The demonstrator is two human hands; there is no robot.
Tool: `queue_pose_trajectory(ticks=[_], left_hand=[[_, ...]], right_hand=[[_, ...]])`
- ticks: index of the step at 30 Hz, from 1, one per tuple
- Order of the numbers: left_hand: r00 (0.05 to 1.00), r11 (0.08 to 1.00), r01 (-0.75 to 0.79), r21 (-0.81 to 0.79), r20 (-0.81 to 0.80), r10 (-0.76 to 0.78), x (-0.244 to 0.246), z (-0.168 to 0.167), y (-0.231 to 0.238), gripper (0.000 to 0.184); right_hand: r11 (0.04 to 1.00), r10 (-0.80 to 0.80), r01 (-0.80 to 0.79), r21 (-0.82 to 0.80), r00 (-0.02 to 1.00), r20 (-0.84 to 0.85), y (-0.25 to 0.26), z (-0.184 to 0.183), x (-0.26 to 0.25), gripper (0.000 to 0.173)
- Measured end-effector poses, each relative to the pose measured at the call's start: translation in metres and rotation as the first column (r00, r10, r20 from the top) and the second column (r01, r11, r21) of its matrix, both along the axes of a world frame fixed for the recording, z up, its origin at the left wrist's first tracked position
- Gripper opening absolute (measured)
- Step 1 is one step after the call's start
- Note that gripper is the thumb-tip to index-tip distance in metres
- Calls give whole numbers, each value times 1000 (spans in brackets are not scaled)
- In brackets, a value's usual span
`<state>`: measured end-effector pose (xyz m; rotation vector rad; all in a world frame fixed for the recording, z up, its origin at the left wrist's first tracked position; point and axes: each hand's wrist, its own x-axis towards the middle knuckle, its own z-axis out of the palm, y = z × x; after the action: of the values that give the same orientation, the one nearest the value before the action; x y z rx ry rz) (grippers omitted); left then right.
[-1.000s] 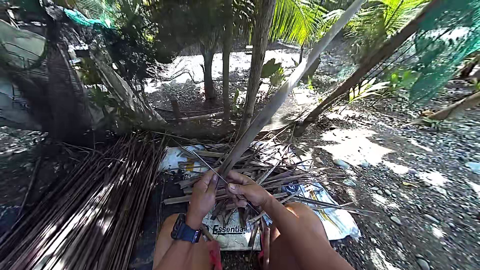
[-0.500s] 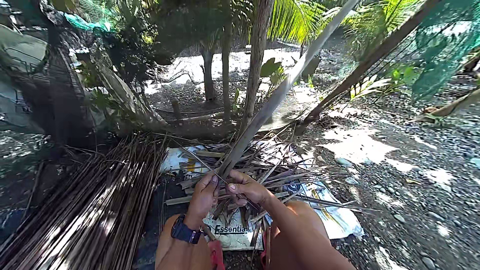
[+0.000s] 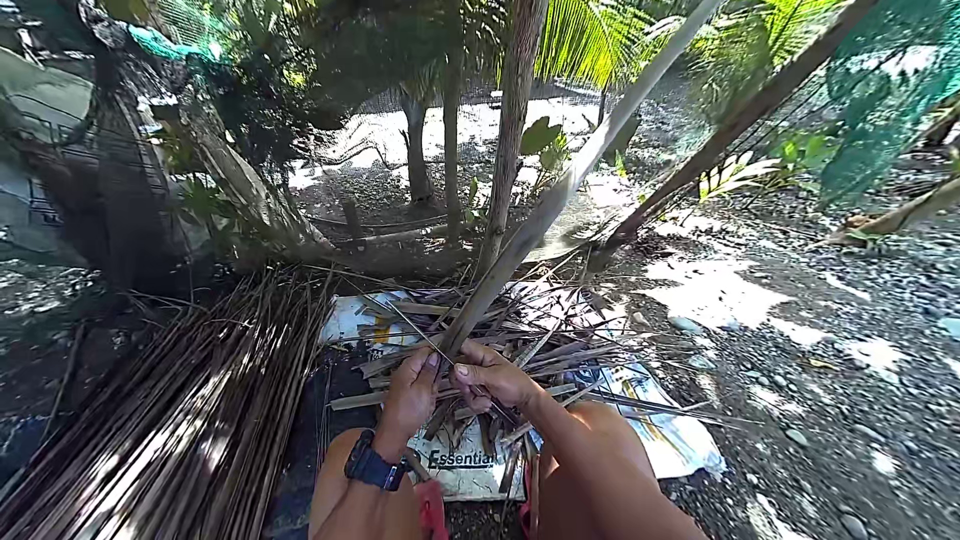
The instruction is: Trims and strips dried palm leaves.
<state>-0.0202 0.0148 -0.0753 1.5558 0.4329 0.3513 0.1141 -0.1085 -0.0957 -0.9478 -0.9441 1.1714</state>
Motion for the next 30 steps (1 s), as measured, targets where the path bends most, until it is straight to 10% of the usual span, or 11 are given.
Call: queue_pose_trajectory(ticks=[6,20,22,24,26,28,30], left_hand=[[990,824,140,-549,58,-130,-6,12,8,39],[956,684,283,-673,145,-254,-2,11,11,47],[982,800,178,-573,55,-179,-1,13,5,45],[988,993,46,-111,-142,-62,-6,21,1,32],[981,938,2,347,-184,65,-24,32,-5,33],[963,849,-239,472,224,147,-50,41,-22,31],[763,982,-97,163,646,-32,-76,74,-50,29]], right_hand=[[998,48,-51,40,996,78,-1,0,4,41],[993,-38,20,120,989,146,2,3,2,39],[989,-131,113,99,971,200,3,6,0,42],[978,-204,189,86,952,227,4,12,-1,43],[966,-257,249,66,940,224,3,17,0,46],[958,-283,285,32,922,263,3,19,0,50],[958,-276,288,6,910,310,6,17,-2,50]])
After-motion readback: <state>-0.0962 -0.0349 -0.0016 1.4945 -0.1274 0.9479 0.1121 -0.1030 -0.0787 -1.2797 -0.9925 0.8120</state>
